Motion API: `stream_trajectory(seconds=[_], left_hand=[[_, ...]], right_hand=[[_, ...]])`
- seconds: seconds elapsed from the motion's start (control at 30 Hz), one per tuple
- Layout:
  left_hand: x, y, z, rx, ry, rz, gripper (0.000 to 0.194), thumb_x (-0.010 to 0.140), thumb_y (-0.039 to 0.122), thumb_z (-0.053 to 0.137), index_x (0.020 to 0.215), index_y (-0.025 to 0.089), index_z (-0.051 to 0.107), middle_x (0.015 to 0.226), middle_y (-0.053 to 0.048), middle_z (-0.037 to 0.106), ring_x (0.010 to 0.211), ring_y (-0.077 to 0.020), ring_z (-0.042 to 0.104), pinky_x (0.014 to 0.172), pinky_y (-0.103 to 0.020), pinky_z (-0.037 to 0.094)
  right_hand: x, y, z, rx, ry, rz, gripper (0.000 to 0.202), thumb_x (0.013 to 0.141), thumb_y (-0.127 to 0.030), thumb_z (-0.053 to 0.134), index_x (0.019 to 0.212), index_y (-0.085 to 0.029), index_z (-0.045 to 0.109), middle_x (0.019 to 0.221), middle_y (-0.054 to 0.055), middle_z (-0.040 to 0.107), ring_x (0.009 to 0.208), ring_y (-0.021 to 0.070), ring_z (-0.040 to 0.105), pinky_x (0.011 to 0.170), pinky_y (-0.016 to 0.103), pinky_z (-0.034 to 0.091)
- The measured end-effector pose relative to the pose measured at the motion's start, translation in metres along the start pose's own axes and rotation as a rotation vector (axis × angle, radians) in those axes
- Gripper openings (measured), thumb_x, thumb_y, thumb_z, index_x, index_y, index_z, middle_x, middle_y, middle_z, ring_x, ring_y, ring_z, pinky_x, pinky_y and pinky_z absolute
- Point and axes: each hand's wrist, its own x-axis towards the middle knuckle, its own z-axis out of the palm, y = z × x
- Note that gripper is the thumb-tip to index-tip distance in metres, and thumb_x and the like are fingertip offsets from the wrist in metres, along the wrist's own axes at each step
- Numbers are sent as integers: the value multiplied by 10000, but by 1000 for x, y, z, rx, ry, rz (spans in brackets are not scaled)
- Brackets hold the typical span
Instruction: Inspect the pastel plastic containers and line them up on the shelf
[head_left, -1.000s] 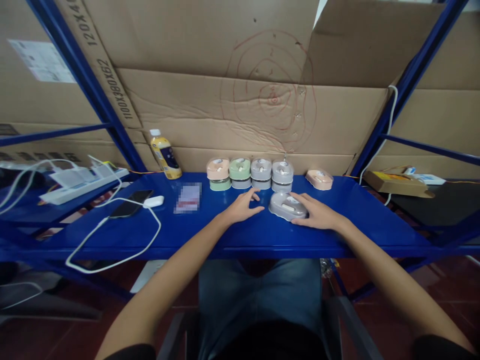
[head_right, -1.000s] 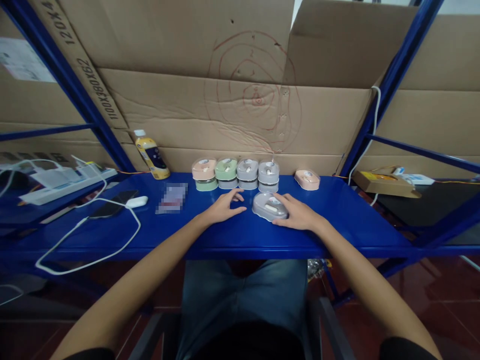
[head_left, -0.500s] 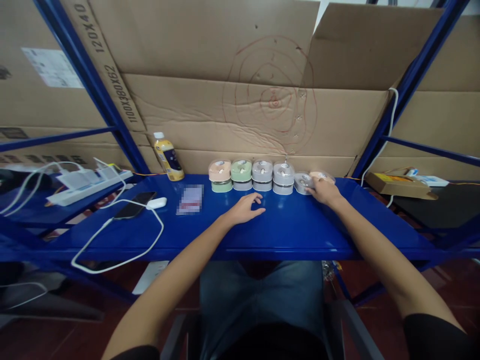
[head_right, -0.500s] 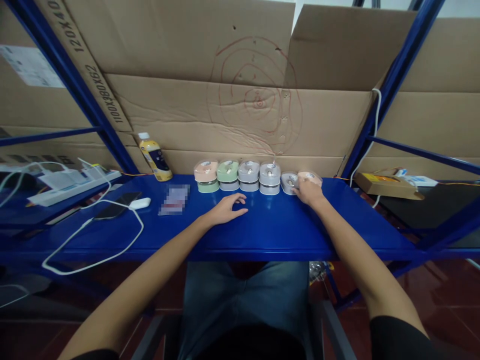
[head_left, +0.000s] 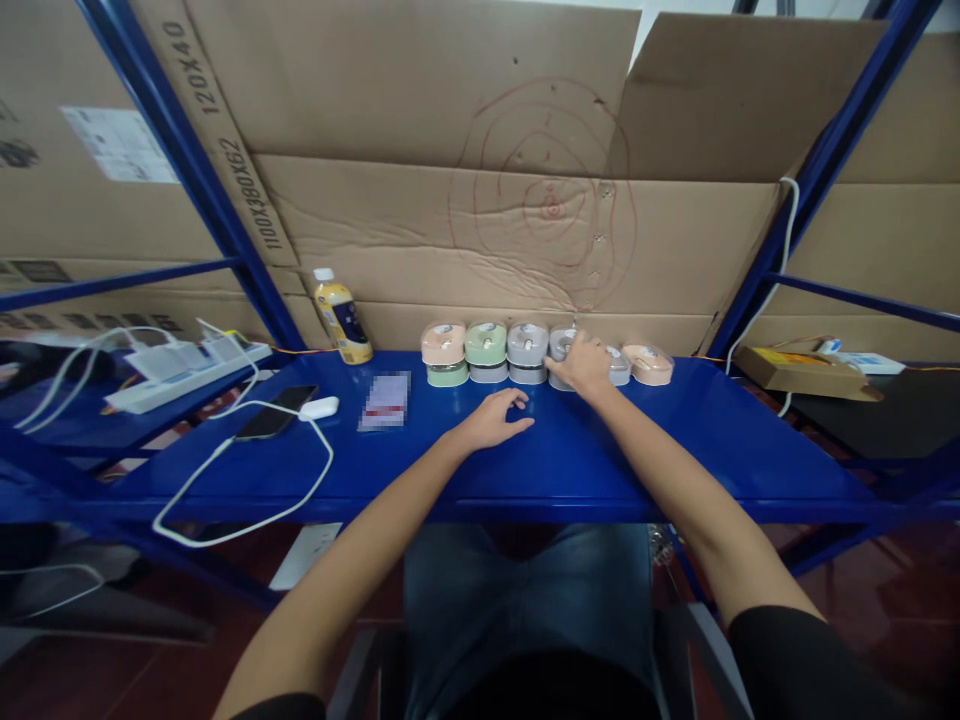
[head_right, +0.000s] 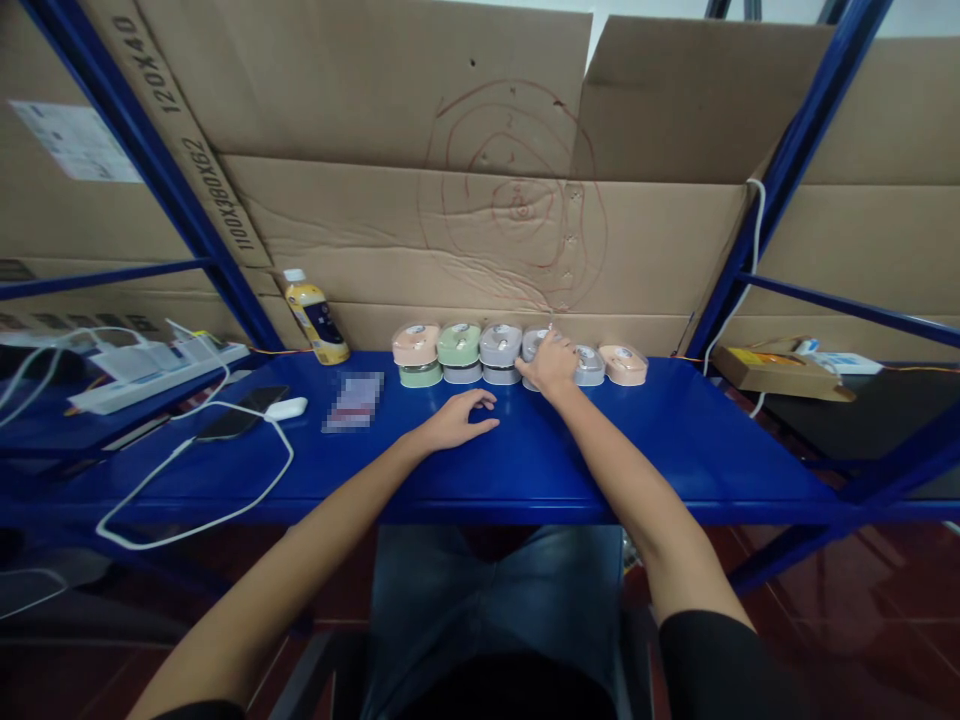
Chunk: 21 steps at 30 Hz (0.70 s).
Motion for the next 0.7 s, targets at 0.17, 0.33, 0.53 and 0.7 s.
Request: stream_trajectory(seconds=[0.17, 0.33, 0.53, 0.7], left_hand=[[0, 2, 0, -5, -11, -4, 412, 861, 472, 720, 1159, 196, 650, 1111, -112, 734, 1072, -309, 718, 1009, -516, 575], [1, 2, -3, -132, 93, -55, 638, 805, 534, 801, 1297, 189, 585, 1162, -124, 713, 1106, -296, 702, 1045, -523, 559], [5, -5, -14, -472, 133, -78, 1061, 651, 490, 939, 1509, 184, 396, 1461, -226, 555, 1391, -352, 556, 1190, -566, 424], [-1, -4, -15, -443, -58, -51, 1148, 557, 424, 1004, 1521, 218, 415, 1476, -200, 566, 1429, -385, 517, 1215, -588, 370]], right_hand=[[2, 10, -4, 56, -18, 34, 744, 791, -543, 730, 1310, -49, 529, 1262, 335, 624, 1216, 461, 612, 1012, 552, 489], [0, 50, -45, 323, -5, -54, 769, 798, -556, 688, 1411, -132, 498, 1339, 240, 647, 1248, 420, 612, 1030, 531, 494], [-24, 71, -61, 729, -524, -533, 769, 749, -438, 764, 1440, -218, 509, 1443, 110, 622, 1297, 321, 613, 1106, 466, 487], [-41, 60, -34, 706, -736, -764, 996, 629, -397, 904, 1510, -207, 481, 1515, 134, 566, 1388, 358, 550, 1183, 511, 429]])
